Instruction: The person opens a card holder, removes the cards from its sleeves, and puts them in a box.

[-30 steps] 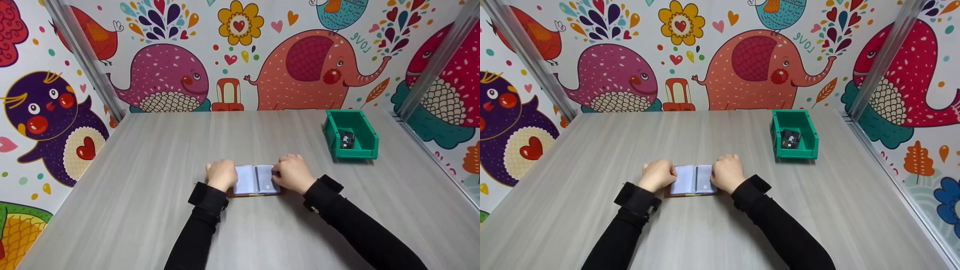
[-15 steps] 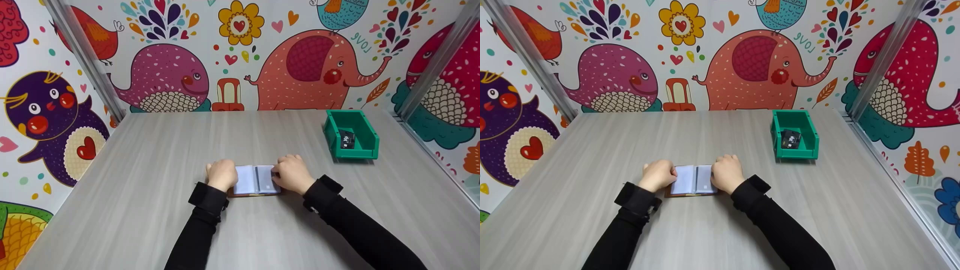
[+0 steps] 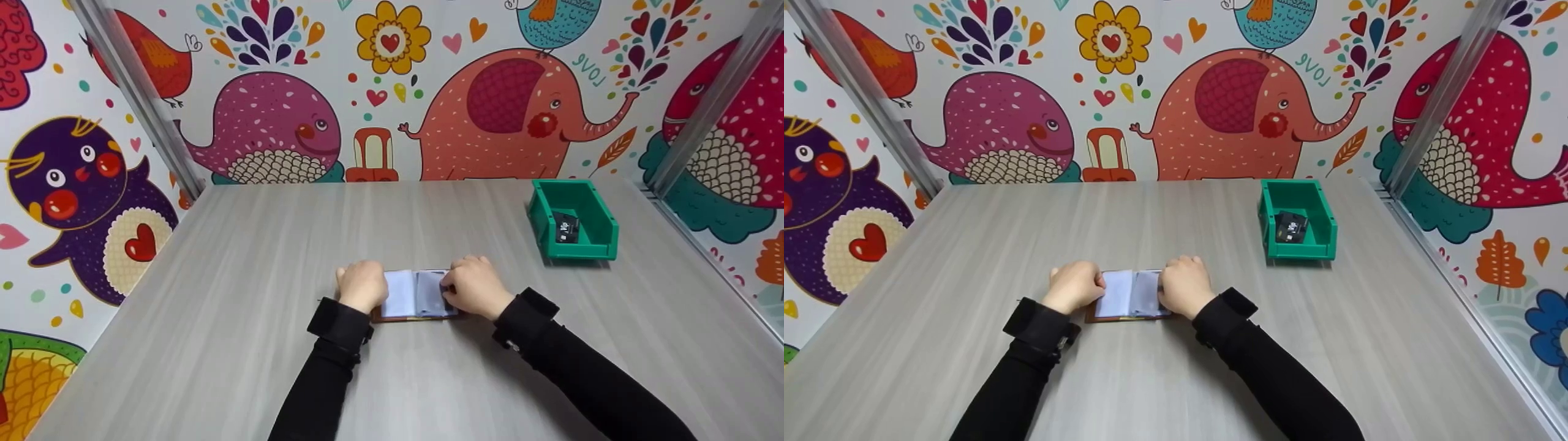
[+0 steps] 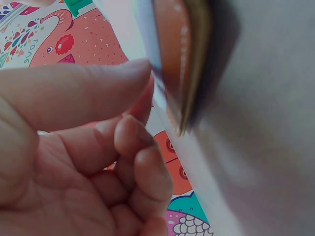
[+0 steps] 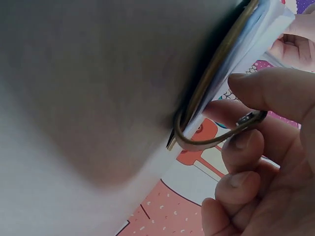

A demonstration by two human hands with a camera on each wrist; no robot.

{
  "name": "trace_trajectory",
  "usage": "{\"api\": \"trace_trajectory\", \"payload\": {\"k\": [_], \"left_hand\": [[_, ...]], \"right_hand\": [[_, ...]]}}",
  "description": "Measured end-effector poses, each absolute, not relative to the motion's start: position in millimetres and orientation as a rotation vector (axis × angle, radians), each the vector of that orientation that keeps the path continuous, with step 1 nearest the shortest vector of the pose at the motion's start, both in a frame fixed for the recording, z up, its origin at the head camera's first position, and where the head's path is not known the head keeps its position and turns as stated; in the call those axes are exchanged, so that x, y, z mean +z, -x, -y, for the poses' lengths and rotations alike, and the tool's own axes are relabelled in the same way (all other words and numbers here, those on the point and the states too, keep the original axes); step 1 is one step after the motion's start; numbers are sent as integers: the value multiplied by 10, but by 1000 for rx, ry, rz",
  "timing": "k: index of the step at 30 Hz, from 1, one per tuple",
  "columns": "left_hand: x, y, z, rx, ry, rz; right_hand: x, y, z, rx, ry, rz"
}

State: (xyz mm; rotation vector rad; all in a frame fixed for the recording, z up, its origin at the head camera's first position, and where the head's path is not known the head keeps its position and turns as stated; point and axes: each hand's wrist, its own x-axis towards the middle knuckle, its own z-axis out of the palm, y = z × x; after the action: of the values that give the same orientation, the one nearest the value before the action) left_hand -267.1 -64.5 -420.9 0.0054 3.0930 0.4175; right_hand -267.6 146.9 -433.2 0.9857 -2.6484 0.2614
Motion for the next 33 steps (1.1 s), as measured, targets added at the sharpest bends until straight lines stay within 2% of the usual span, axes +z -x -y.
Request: {"api": "trace_trajectory", "payload": {"k": [33], "left_hand": [[-4219, 2684, 652, 413, -22, -3088]], "right_hand": [[-4345, 2643, -1351, 337, -1047, 2636]]}}
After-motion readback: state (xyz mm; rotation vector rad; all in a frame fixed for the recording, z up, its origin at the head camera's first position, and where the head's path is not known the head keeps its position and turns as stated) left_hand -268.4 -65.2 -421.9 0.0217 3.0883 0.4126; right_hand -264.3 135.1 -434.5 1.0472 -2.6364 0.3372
